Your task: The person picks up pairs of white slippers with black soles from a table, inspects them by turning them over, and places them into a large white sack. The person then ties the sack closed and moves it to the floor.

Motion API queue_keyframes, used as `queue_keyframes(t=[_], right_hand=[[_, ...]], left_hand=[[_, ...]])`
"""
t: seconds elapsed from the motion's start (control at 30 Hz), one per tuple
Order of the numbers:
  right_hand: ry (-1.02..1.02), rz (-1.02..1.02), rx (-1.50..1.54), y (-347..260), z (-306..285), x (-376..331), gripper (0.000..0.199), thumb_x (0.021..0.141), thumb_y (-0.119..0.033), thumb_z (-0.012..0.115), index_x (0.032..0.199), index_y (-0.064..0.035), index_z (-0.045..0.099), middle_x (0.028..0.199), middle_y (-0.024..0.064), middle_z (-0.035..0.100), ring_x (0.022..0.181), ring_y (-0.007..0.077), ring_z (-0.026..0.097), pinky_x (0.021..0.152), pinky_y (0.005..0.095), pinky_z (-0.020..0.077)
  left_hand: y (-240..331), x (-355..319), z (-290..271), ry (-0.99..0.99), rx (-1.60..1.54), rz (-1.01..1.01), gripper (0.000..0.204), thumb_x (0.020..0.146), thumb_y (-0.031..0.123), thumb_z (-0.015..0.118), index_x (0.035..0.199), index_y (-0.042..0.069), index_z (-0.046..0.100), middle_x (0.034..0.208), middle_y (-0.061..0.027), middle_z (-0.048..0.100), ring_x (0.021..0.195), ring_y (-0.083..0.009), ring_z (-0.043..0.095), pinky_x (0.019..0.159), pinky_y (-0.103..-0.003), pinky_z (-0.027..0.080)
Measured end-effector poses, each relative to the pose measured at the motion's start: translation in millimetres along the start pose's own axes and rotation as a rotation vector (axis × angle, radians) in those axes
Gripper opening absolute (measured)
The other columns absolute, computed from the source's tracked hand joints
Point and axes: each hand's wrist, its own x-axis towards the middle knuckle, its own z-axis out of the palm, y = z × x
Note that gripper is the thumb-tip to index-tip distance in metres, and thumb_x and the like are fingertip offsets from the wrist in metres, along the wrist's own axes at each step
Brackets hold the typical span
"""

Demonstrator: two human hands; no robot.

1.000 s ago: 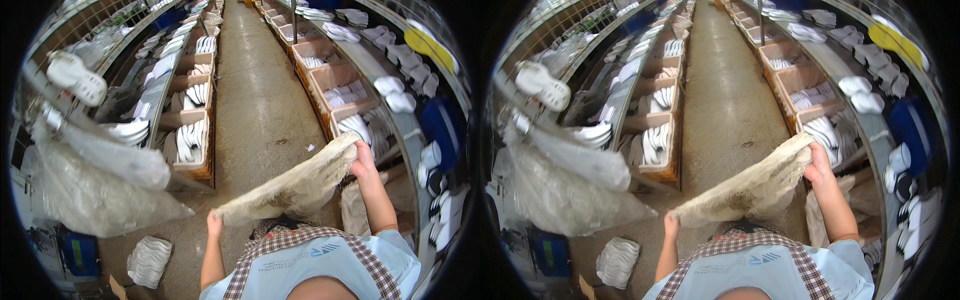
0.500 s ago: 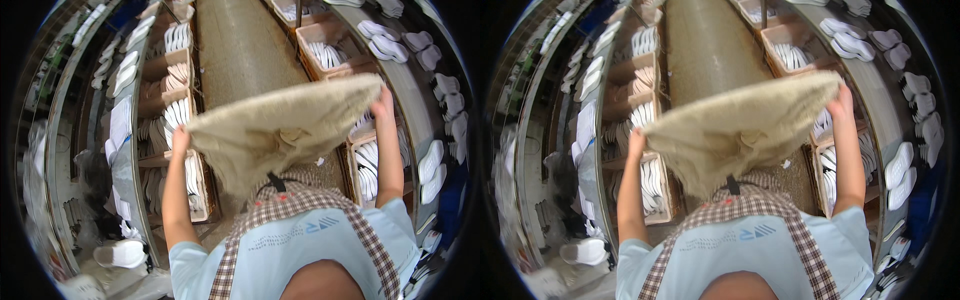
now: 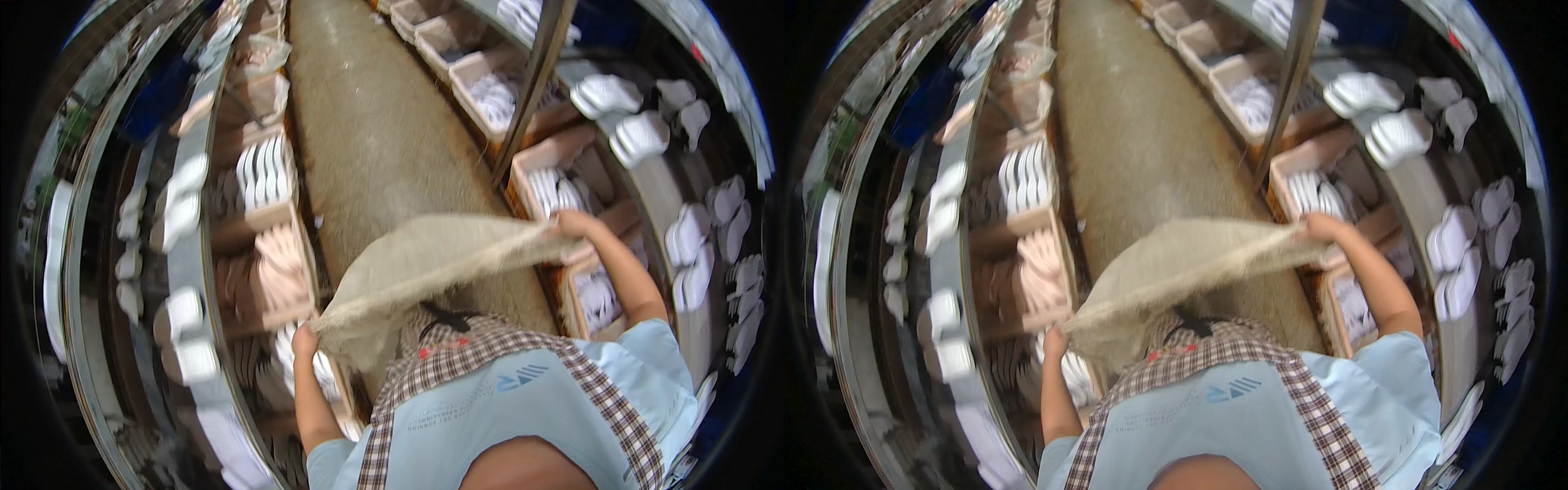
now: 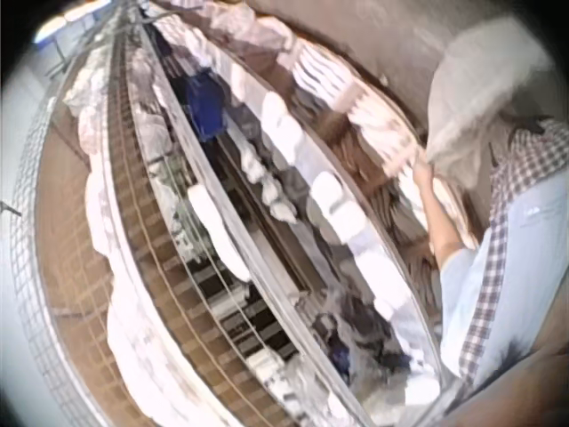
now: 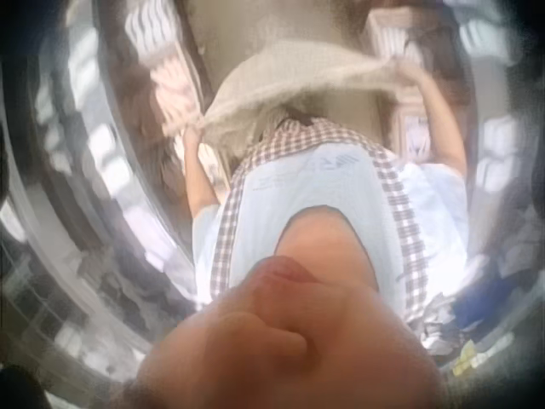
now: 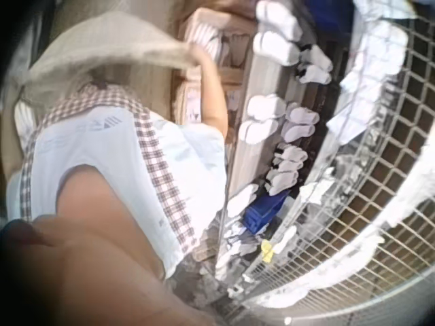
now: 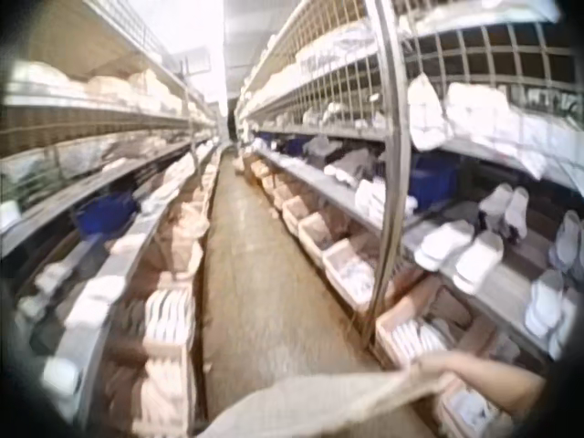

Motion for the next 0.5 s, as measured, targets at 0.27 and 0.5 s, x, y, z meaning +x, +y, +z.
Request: queue_keyframes(t=[0.27, 0.5], right_hand=[[-0.158, -0.104, 0.080, -65.6, -110.1, 181.4, 0.030, 0.075, -0.020, 0.063, 0.100, -0.0042, 0.065, 0.091, 0.0163, 0.065, 0.085, 0.0266, 0.062, 0.075, 0.0377, 0.0472], [0.234, -0.514, 0.576, -175.7, -249.1, 439.8, 0.058, 0.071, -0.007, 0.060, 0.127, -0.0049, 0.043, 0.098, 0.0197, 0.062, 0.094, 0.0300, 0.059, 0.079, 0.0375, 0.0455]], left_hand=[[135.7, 339.8, -110.1, -0.087, -1.176, -0.174, 0.019, 0.086, 0.008, 0.047, 0.101, 0.002, 0.058, 0.092, -0.0054, 0.062, 0.086, -0.0148, 0.055, 0.077, -0.028, 0.044], [357.2, 576.4, -176.3, -0.466, -0.977, 0.011, 0.046, 0.079, 0.009, 0.055, 0.123, 0.001, 0.046, 0.112, -0.0101, 0.056, 0.102, -0.0187, 0.052, 0.087, -0.031, 0.042]])
